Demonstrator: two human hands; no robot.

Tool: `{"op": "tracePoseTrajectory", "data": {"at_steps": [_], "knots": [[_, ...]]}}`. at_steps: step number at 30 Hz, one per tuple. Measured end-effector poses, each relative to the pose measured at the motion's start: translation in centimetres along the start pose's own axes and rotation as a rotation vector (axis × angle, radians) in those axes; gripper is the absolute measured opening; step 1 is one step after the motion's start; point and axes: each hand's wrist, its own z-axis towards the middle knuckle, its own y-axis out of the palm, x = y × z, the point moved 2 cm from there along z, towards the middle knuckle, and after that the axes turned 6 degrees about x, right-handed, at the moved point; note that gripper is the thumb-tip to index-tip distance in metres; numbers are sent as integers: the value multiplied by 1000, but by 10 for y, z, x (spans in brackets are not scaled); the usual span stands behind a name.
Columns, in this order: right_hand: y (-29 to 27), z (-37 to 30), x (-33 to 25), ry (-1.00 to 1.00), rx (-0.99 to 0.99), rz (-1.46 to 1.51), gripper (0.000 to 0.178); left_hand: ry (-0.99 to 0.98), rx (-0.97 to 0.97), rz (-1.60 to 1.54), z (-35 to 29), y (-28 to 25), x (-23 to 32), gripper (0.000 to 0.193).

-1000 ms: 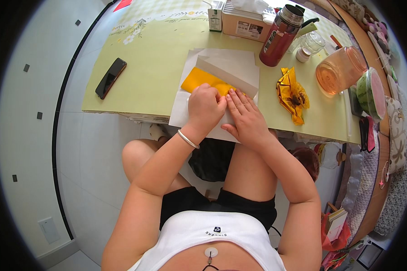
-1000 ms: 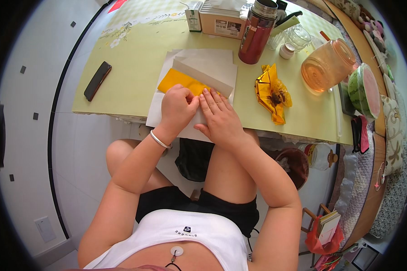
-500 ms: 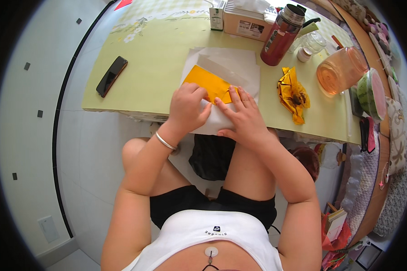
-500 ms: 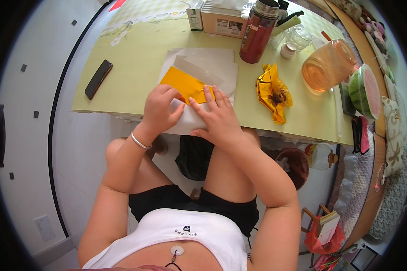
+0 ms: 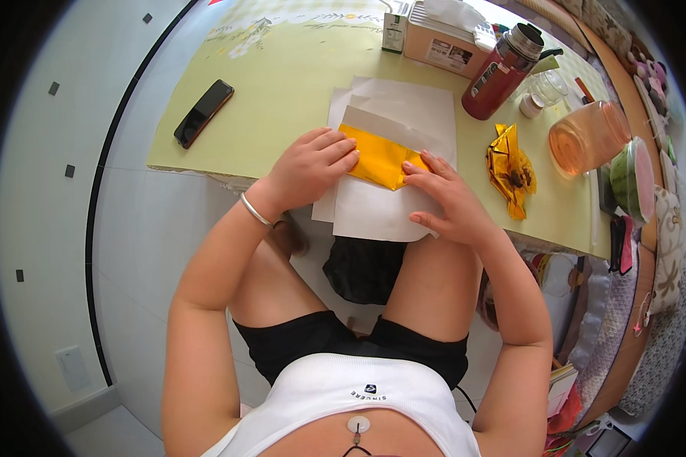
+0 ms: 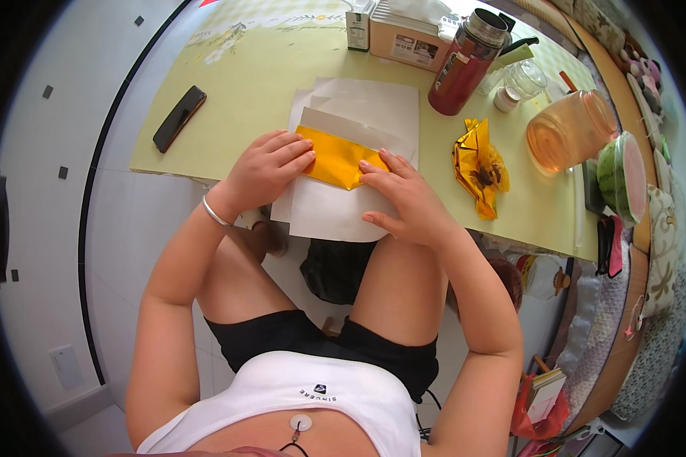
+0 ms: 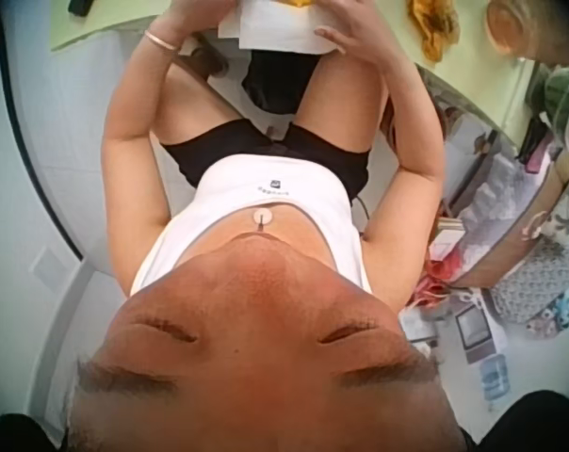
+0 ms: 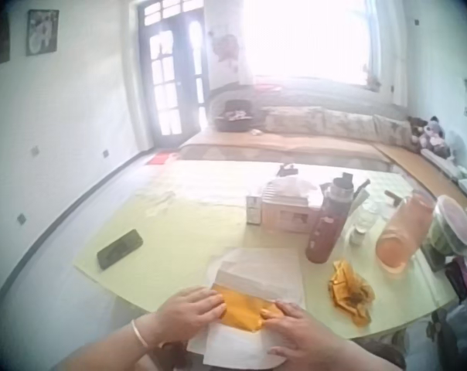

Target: The person sits on the floor and folds a sheet of gold-colored paper into a smaller rectangular shape using both hands. They repeatedly fold the paper in half, smooth the creases, and adjust the edges to create a neat, compact packet.

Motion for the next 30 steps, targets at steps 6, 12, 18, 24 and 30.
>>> {"op": "tracePoseTrajectory", "data": {"at_steps": [6, 12, 18, 24, 30], "knots": [[1, 4, 11, -99, 122, -188, 30, 156, -17, 31, 1, 2, 5, 26], [31, 23, -12, 17, 356, -103, 15, 62, -91, -37, 3, 6, 51, 30], [52, 25, -37, 4, 501, -306, 24, -181, 93, -206, -7, 6, 36, 29], [54, 30, -50, 49, 534, -291, 27, -518, 128, -510, -12, 14, 11, 14], [62, 31, -41, 166, 602, -277, 23, -736, 107, -429, 1, 25, 14, 10]]}}
